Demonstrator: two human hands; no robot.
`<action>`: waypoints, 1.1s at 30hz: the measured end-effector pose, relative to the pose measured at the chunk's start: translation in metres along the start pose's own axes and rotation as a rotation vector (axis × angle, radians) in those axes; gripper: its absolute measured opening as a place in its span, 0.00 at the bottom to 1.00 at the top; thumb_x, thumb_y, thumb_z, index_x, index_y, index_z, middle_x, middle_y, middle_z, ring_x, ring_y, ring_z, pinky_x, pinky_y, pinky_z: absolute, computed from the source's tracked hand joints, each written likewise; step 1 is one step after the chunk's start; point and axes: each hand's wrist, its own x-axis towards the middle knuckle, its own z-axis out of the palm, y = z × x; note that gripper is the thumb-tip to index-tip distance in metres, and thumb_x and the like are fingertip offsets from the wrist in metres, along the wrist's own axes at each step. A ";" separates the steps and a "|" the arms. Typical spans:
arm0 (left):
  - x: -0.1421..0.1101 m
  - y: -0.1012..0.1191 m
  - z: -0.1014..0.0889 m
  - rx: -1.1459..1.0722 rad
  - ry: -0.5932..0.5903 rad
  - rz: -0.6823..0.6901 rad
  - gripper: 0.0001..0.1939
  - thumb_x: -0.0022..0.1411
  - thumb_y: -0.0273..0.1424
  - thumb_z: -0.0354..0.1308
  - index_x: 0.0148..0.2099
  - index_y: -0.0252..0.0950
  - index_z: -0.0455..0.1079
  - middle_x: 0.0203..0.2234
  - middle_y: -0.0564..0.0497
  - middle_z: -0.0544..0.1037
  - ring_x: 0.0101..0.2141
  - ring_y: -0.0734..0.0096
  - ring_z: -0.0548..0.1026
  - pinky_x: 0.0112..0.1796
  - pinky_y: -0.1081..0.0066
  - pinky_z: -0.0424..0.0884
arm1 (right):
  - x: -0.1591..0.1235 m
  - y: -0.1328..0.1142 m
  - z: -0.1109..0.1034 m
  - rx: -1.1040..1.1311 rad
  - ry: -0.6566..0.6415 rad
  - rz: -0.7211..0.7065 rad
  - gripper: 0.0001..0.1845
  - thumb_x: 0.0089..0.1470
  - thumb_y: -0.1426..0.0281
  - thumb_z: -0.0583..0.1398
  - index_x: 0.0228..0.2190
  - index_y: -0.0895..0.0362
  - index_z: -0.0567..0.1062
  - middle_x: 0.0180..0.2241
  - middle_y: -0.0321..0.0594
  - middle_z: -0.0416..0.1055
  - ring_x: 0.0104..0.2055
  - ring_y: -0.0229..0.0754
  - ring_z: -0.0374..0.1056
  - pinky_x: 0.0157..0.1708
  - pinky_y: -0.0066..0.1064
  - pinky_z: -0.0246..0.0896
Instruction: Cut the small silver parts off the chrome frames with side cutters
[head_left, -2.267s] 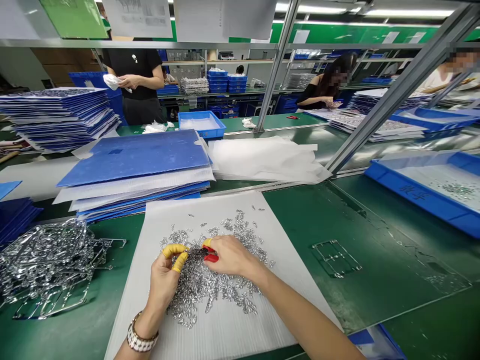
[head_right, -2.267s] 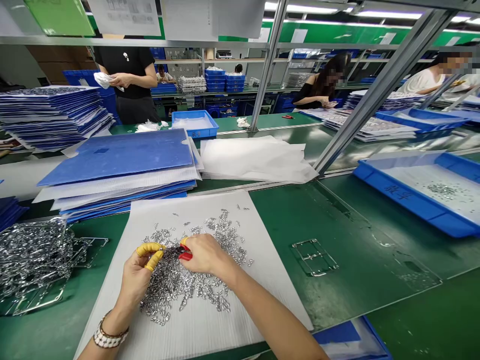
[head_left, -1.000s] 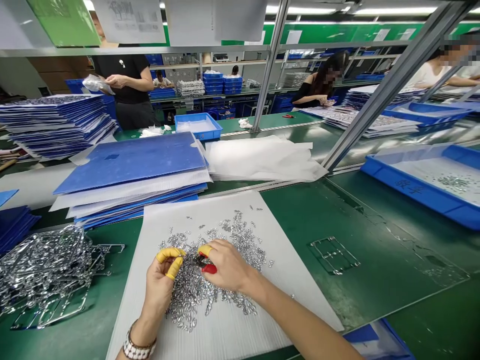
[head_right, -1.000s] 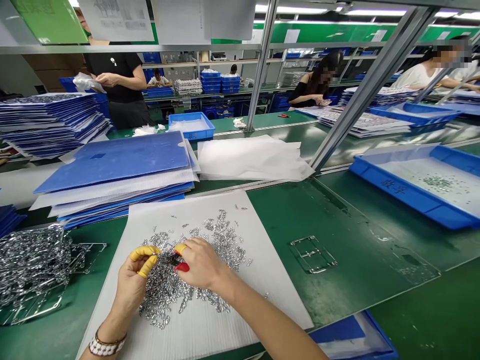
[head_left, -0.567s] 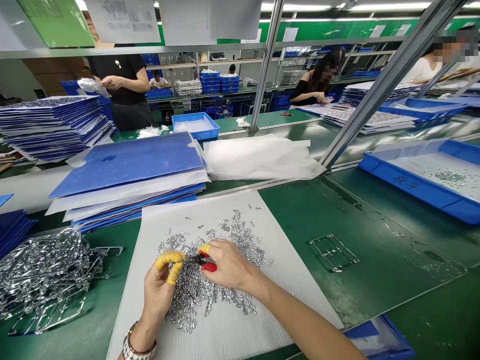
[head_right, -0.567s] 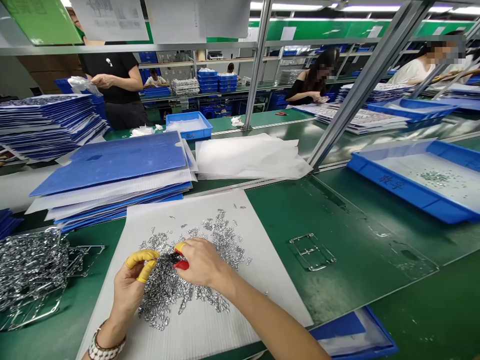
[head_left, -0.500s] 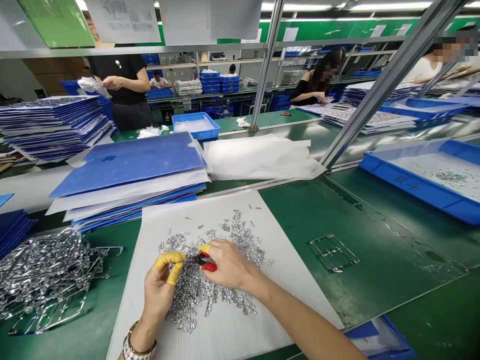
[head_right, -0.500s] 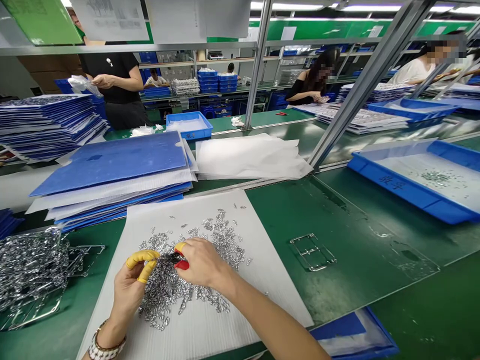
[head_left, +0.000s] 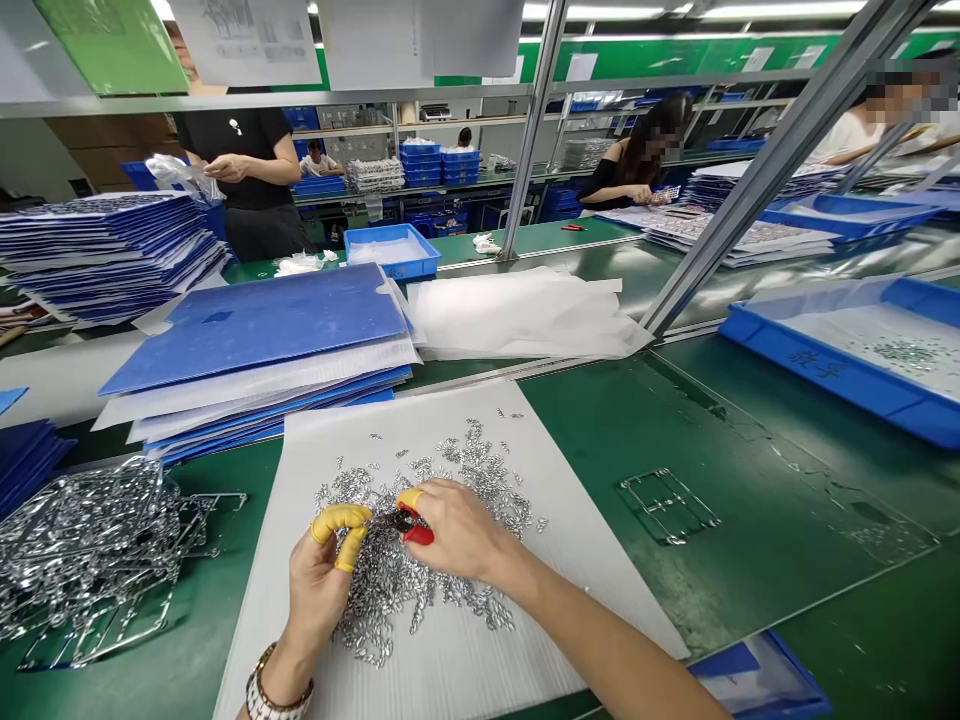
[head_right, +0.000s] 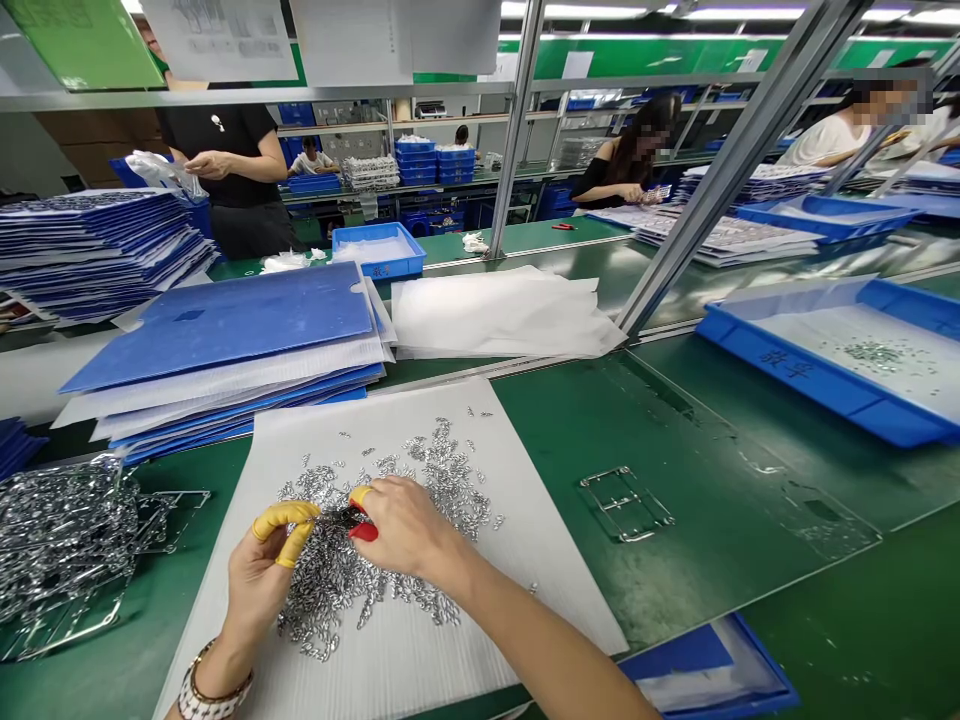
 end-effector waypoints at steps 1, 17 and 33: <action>0.000 0.000 0.000 0.001 0.000 0.002 0.10 0.60 0.22 0.57 0.42 0.41 0.71 0.37 0.50 0.76 0.41 0.65 0.74 0.44 0.65 0.72 | 0.000 0.000 0.000 0.004 0.005 0.000 0.07 0.47 0.71 0.60 0.33 0.56 0.72 0.27 0.36 0.69 0.31 0.41 0.63 0.35 0.31 0.58; 0.000 0.001 0.000 0.018 -0.013 0.023 0.12 0.61 0.21 0.56 0.44 0.42 0.70 0.37 0.50 0.75 0.42 0.66 0.74 0.44 0.65 0.72 | 0.000 0.000 -0.001 0.033 -0.004 0.006 0.08 0.48 0.71 0.60 0.34 0.56 0.72 0.28 0.36 0.70 0.32 0.40 0.64 0.35 0.31 0.59; 0.001 0.004 -0.001 0.015 -0.020 0.009 0.10 0.60 0.23 0.57 0.42 0.41 0.72 0.36 0.49 0.76 0.41 0.64 0.75 0.43 0.63 0.73 | 0.000 0.000 -0.002 0.020 -0.053 0.013 0.02 0.47 0.73 0.58 0.27 0.55 0.68 0.24 0.33 0.66 0.26 0.37 0.61 0.27 0.27 0.53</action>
